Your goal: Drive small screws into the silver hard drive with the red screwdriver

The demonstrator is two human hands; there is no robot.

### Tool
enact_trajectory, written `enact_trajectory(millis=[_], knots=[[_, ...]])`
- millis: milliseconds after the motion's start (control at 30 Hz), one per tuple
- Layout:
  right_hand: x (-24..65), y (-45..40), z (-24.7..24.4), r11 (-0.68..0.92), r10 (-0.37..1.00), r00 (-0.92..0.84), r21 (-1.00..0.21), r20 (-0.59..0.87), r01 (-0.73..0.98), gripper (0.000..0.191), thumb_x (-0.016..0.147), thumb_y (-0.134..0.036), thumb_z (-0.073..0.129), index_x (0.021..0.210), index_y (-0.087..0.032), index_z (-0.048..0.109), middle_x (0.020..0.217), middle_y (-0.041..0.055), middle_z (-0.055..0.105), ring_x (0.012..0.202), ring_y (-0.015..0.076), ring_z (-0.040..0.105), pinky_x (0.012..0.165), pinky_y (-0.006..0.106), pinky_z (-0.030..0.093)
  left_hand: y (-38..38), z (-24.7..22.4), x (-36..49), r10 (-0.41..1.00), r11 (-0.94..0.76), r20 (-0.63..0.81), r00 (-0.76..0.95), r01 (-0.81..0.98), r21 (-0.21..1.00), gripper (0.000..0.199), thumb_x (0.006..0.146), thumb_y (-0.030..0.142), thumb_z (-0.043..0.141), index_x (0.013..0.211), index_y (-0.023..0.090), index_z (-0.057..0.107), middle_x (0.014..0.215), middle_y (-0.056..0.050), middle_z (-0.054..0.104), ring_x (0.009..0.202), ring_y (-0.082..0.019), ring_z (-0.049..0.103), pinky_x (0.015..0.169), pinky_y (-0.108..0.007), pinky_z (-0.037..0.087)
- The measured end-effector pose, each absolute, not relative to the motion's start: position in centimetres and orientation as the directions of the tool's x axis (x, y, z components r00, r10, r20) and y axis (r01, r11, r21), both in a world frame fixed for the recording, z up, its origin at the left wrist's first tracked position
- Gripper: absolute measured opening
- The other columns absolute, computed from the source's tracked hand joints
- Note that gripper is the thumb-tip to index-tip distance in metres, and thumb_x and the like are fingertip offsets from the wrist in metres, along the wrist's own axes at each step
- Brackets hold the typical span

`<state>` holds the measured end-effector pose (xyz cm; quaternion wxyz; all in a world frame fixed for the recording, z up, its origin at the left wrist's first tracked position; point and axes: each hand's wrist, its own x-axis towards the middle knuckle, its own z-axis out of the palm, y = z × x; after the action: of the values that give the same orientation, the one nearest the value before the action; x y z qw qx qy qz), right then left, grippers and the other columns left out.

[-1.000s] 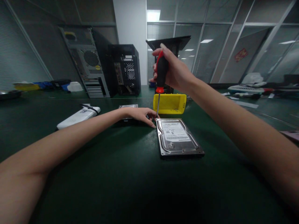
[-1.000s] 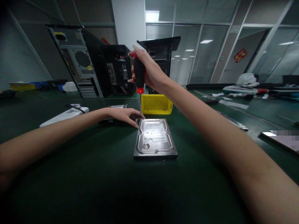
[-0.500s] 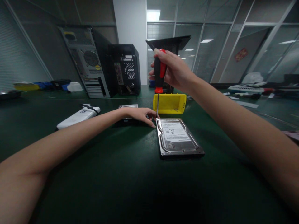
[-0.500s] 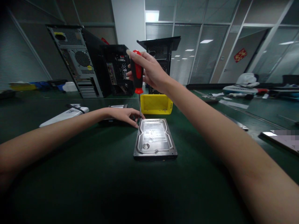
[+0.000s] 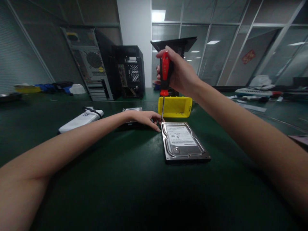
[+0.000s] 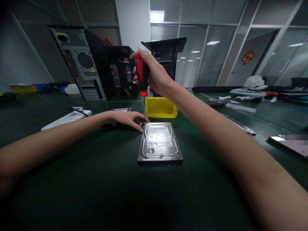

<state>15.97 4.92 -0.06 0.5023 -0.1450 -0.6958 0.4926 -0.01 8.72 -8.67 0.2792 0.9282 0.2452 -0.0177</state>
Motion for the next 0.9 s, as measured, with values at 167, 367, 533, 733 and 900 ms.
enact_trajectory(millis=[167,367,533,733,900], knots=[[16.38,5.39,0.18,0.432,0.7,-0.476,-0.846,0.533,-0.313,0.028,0.093,-0.041,0.032,0.092,-0.022,0.051,0.077,0.0023,0.053,0.065,0.0122,0.055,0.066,0.028,0.049,8.79,-8.71,-0.02,0.449,-0.725,-0.171,0.877,0.469,0.505,0.052,0.072,0.042,0.066,0.116,0.017,0.055,0.105,-0.005,0.058,0.088,-0.016,0.05,0.074,-0.024,0.037],[16.69,5.32,0.32,0.448,0.685,-0.488,-0.841,0.541,-0.304,0.021,0.091,-0.037,0.041,0.089,-0.021,0.054,0.085,0.0019,0.055,0.072,0.0111,0.055,0.065,0.023,0.049,8.74,-8.65,-0.05,0.443,-0.722,-0.177,0.879,0.467,0.51,0.051,0.073,0.042,0.065,0.116,0.017,0.054,0.106,-0.005,0.057,0.09,-0.016,0.05,0.075,-0.023,0.037],[16.66,5.17,0.35,0.47,0.674,-0.483,-0.828,0.56,-0.304,0.015,0.089,-0.035,0.046,0.085,-0.021,0.052,0.085,0.0002,0.055,0.074,0.0105,0.056,0.065,0.022,0.049,8.55,-8.5,-0.03,0.458,-0.714,-0.187,0.869,0.485,0.505,0.055,0.073,0.042,0.065,0.12,0.016,0.052,0.111,-0.006,0.056,0.09,-0.016,0.05,0.075,-0.024,0.038],[16.54,5.3,0.31,0.48,0.671,-0.474,-0.821,0.571,-0.31,0.014,0.087,-0.035,0.05,0.084,-0.021,0.048,0.082,-0.0021,0.055,0.071,0.009,0.056,0.067,0.022,0.049,8.78,-8.62,-0.13,0.457,-0.714,-0.185,0.87,0.483,0.506,0.056,0.073,0.042,0.066,0.121,0.017,0.051,0.109,-0.006,0.057,0.09,-0.016,0.05,0.075,-0.024,0.037],[16.5,5.32,0.31,0.486,0.684,-0.464,-0.826,0.563,-0.285,0.017,0.086,-0.035,0.053,0.083,-0.02,0.046,0.082,-0.0015,0.055,0.071,0.0091,0.056,0.066,0.021,0.049,8.67,-8.52,-0.07,0.446,-0.721,-0.177,0.877,0.47,0.509,0.054,0.073,0.042,0.066,0.119,0.017,0.052,0.111,-0.005,0.057,0.091,-0.016,0.05,0.075,-0.024,0.037]])
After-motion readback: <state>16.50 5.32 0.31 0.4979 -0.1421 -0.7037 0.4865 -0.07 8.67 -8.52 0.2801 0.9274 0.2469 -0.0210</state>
